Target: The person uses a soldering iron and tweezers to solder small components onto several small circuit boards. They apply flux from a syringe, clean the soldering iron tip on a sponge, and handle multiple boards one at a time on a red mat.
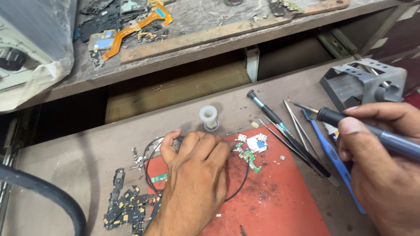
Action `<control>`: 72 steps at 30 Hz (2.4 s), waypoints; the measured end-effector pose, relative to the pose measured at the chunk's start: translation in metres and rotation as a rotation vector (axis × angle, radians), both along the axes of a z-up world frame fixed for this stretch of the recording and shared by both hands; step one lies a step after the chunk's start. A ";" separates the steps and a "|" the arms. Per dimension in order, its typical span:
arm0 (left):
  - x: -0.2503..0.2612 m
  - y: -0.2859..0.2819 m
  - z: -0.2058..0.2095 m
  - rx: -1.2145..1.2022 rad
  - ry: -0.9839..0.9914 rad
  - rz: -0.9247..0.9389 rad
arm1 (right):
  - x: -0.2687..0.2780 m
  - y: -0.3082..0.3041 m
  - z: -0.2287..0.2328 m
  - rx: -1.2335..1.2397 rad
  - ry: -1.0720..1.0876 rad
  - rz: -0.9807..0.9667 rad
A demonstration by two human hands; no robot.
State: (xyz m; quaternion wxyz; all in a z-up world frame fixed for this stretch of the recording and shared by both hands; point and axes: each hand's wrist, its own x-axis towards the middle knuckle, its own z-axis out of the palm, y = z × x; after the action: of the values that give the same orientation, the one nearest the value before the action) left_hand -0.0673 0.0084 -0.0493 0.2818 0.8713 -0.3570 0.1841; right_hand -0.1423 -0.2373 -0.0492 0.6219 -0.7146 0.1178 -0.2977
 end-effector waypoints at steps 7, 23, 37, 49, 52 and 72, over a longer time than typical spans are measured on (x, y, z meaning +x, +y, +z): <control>0.001 0.000 0.003 0.010 -0.015 -0.005 | 0.000 -0.006 0.000 -0.047 0.037 -0.048; 0.024 -0.090 0.052 -0.130 0.086 -0.291 | -0.042 -0.103 0.001 -0.335 0.181 -0.292; 0.058 -0.188 0.037 -0.101 0.035 -0.345 | -0.026 -0.074 0.023 -0.632 0.219 -0.255; 0.054 -0.192 0.045 -0.056 0.070 -0.275 | -0.013 -0.074 0.036 -0.852 0.139 -0.207; 0.053 -0.192 0.045 -0.055 0.074 -0.262 | -0.016 -0.074 0.032 -0.749 0.206 -0.223; 0.051 -0.193 0.043 -0.036 0.066 -0.249 | -0.016 -0.068 0.031 -0.929 0.113 -0.229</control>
State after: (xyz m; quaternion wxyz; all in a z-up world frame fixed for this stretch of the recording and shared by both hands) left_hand -0.0159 -0.1841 -0.0066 0.3298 0.8205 -0.4498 0.1252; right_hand -0.1585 -0.3049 -0.0182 0.1925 -0.9144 0.0838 -0.3462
